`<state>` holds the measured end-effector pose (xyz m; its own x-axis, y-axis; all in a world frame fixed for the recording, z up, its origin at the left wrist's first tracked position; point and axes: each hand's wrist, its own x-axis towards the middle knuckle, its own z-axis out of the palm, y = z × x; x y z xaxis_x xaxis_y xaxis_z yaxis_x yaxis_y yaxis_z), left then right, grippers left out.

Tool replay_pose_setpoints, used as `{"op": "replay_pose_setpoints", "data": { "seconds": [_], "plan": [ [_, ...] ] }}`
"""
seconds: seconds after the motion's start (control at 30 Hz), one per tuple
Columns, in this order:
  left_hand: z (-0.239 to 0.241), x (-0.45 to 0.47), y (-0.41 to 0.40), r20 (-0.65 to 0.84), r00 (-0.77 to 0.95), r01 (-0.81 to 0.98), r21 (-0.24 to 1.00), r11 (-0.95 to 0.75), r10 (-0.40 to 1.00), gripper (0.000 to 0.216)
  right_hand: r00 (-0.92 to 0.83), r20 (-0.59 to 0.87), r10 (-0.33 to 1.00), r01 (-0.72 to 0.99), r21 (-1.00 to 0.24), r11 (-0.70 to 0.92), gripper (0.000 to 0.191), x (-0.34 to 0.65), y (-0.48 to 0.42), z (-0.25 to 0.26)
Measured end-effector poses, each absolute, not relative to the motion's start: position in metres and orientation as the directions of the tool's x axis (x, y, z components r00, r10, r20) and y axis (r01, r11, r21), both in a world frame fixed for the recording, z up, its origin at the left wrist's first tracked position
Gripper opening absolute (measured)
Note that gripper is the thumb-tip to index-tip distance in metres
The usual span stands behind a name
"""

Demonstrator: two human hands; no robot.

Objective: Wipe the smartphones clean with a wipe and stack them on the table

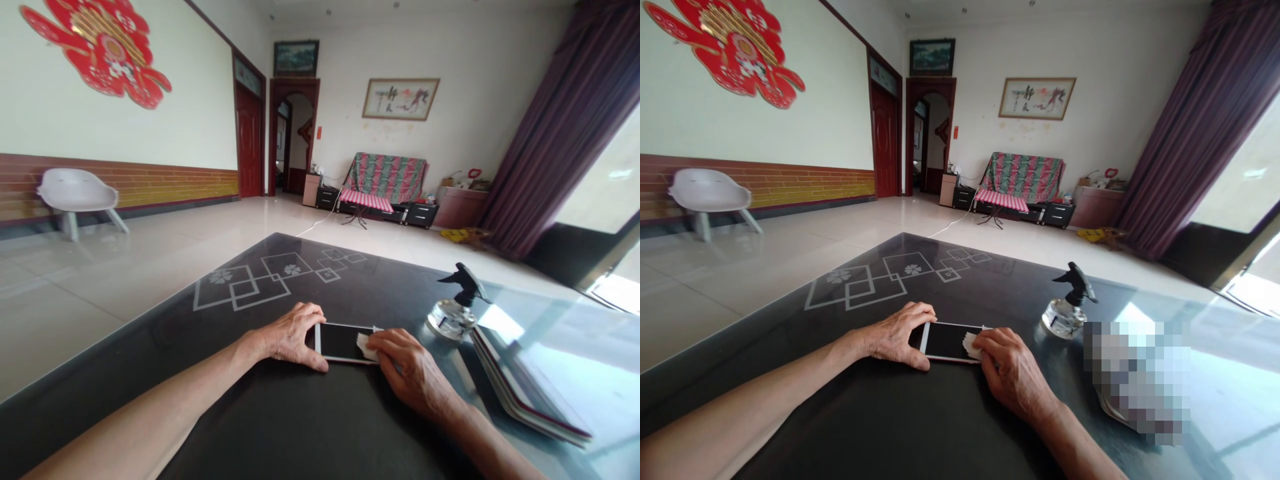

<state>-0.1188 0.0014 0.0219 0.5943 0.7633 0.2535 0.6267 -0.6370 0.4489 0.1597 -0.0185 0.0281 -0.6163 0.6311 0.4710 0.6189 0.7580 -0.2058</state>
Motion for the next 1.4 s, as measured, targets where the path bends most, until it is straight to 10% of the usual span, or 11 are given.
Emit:
{"op": "replay_pose_setpoints", "data": {
  "seconds": [1.4],
  "plan": [
    [0.031, -0.13, 0.014, 0.137, 0.645, 0.595, 0.527, -0.607, 0.752, 0.068, -0.738, 0.395, 0.548, 0.536, -0.152, 0.831, 0.031, 0.107, -0.02, 0.039]
  ]
}}
